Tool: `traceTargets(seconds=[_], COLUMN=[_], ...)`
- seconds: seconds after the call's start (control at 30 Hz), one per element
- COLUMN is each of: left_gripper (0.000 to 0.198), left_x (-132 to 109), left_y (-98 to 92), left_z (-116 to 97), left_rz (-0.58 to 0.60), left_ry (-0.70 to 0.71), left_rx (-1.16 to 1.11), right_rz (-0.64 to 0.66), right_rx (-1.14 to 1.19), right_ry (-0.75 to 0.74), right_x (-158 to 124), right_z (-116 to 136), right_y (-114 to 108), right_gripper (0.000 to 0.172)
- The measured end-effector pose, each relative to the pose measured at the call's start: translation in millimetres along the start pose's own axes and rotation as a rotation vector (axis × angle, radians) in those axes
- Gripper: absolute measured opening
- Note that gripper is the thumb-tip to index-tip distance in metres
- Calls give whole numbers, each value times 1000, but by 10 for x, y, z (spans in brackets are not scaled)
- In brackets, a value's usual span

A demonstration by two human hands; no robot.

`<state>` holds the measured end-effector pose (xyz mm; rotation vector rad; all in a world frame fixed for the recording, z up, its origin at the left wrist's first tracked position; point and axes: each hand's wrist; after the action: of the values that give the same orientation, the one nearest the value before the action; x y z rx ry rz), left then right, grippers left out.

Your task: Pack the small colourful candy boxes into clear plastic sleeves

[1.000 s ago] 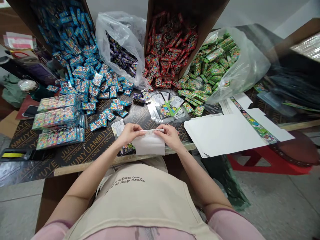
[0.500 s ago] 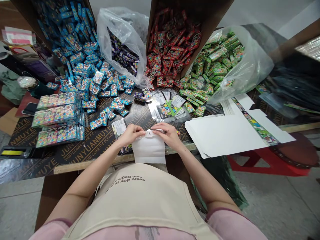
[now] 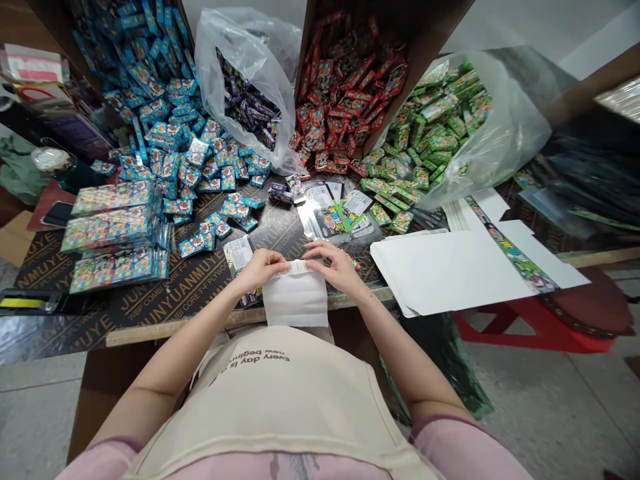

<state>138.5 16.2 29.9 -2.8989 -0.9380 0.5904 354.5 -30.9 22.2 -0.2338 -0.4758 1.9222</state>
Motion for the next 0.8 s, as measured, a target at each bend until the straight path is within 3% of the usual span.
traceTargets(seconds=[0.17,0.23,0.3,0.4,0.53,0.6,0.67,0.73,0.8], left_gripper=[34,34,35,35,33,31,30,29,29], left_x=[-4,-4,1,14,2,-26,-53,-57,-17], left_y=[8,19,35,54,54,43,33,30,36], left_z=[1,-2,-1,16,26,14,3,7,38], left_rz=[-17,-8,-6,-10,-13,-36,-55,-63,-70], left_ry=[-16,-11,-1,18,19,5,-4,0,9], left_rx=[11,19,36,64,45,28,14,6,21], right_rz=[-186,-159,-50,19,-87,-230,-313,-243,-148], right_rx=[35,0,-97,-229,-217,-140,-35,77,134], right_ry=[-46,-30,-20,-51,-125,-80,2,56,73], right_x=[-6,7,23,33,11,-6,-20,-34,-53], right_z=[47,68,82,101,109,80,22,-51,-127], right_y=[7,22,57,129,142,101,59,42,44], right_gripper=[13,30,43,35,27,41,71,93,93])
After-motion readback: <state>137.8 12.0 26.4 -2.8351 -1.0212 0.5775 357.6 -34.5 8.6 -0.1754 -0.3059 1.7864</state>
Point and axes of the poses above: each hand's wrist, its own x-axis towards the middle knuckle, its own y-axis out of the palm, z = x × y, and after that the axes turned 15 degrees about z, right-handed
